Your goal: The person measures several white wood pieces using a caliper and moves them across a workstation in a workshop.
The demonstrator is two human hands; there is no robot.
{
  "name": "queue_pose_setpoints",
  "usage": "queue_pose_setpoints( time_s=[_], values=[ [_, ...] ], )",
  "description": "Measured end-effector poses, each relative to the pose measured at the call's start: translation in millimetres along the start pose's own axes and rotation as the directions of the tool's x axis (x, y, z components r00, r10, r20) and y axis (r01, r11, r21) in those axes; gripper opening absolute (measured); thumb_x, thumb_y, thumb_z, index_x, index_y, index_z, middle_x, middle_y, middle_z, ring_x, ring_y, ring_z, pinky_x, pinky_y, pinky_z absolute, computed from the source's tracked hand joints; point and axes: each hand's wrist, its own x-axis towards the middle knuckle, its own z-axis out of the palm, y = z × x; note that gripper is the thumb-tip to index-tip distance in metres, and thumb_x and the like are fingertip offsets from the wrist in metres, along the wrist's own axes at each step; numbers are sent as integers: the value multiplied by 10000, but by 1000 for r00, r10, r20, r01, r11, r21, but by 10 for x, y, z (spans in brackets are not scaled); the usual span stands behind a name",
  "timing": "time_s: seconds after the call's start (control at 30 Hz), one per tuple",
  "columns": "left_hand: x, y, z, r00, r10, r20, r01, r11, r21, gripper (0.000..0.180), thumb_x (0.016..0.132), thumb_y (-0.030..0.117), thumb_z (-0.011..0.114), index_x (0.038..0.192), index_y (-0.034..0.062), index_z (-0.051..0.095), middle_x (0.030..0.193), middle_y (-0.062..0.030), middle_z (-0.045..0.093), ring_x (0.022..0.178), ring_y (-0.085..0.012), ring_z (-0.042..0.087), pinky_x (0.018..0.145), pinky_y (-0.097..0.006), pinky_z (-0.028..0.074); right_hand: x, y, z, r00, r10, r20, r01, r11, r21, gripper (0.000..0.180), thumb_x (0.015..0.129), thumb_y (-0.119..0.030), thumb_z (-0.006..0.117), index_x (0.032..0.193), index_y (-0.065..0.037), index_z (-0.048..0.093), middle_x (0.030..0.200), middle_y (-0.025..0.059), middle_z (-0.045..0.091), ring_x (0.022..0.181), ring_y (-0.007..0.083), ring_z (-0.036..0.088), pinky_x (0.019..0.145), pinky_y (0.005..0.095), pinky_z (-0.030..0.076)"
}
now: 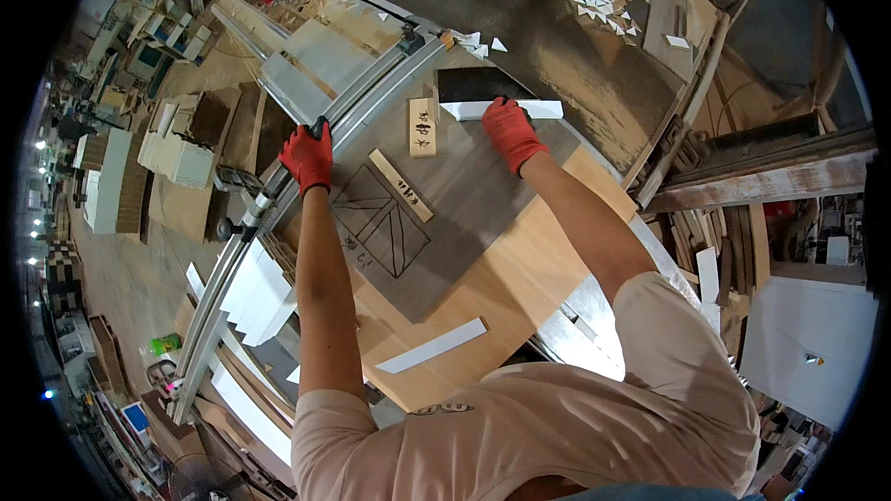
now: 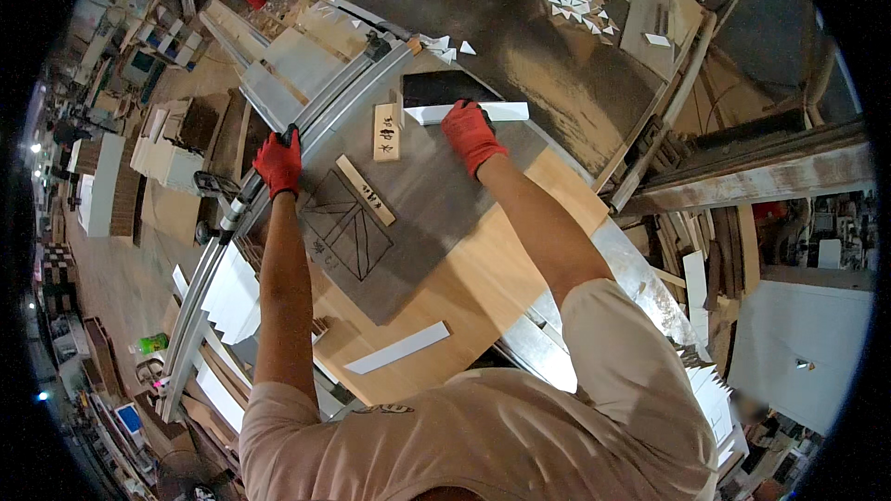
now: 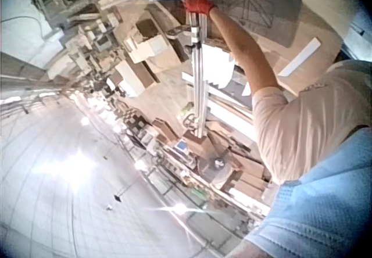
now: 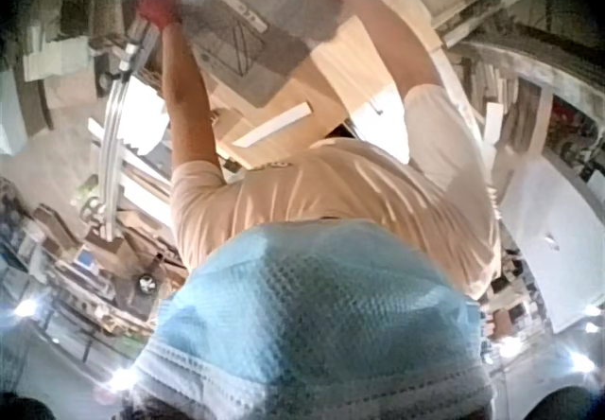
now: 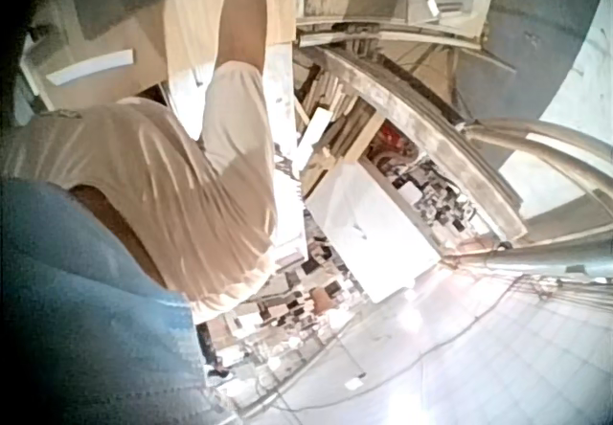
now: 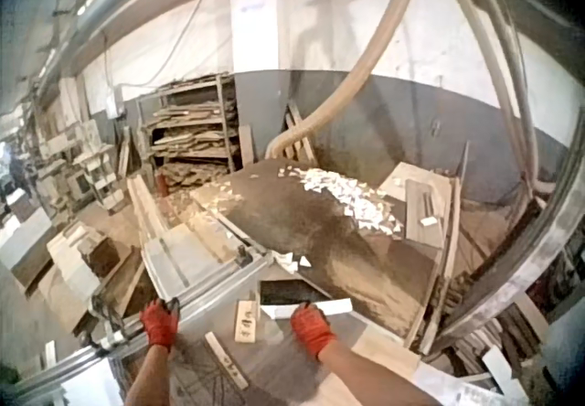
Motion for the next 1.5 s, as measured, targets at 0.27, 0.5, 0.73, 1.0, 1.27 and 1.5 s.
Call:
queue_pose_setpoints(
  time_s=[0.27, 0.5, 0.73, 1.0, 1.27, 1.5],
  values=[
    [-29, 32, 1, 1000, -21, -23, 21, 1000, -5, 568, 852, 612, 573, 1031, 88, 695, 1073, -128, 689, 1044, -329, 620, 937, -495, 419, 37, 62, -106, 995, -26, 94, 18, 997, 79, 269, 818, -85, 603, 1034, 55, 680, 1019, 218, 680, 822, 286, 675, 666, 379, 538],
    [-48, 30, 29, 997, -15, -73, 15, 1000, 9, 562, 853, 610, 578, 1035, 90, 691, 1053, -124, 688, 1045, -331, 620, 943, -503, 420, 22, 52, -219, 996, -14, 89, 5, 995, 95, 238, 801, -74, 609, 988, 46, 694, 924, 205, 680, 812, 292, 674, 625, 379, 521],
    [-58, -8, 96, 998, -26, -53, 25, 1000, -15, 565, 854, 599, 585, 1096, 99, 688, 1111, -122, 675, 1095, -326, 599, 977, -490, 407, 52, 25, -114, 997, -67, 45, 64, 997, 49, 204, 806, -73, 614, 962, 12, 715, 906, 189, 696, 779, 269, 687, 630, 387, 504],
    [-71, -64, 194, 996, -7, -88, 4, 999, -39, 589, 865, 604, 566, 1132, 92, 681, 1130, -126, 672, 1114, -340, 585, 991, -501, 395, 37, -20, -8, 998, -44, -35, 45, 998, 49, 204, 819, -85, 601, 946, 28, 713, 869, 182, 704, 764, 256, 690, 628, 381, 493],
    [-92, -54, 164, 996, -9, -89, 6, 1000, -28, 608, 869, 622, 550, 1142, 94, 679, 1137, -135, 670, 1114, -347, 585, 992, -512, 390, 31, 22, -75, 996, -89, -8, 89, 989, 116, 186, 817, -93, 595, 921, 2, 717, 878, 181, 704, 772, 263, 690, 625, 381, 489],
    [-140, -51, 118, 998, -19, -66, 15, 998, -63, 633, 874, 623, 541, 1199, 92, 652, 1190, -136, 656, 1165, -344, 566, 1014, -509, 373, -13, 36, -85, 994, -90, -67, 98, 987, 126, 189, 806, -98, 603, 921, -1, 717, 891, 184, 708, 769, 265, 694, 627, 382, 498]
  ],
)
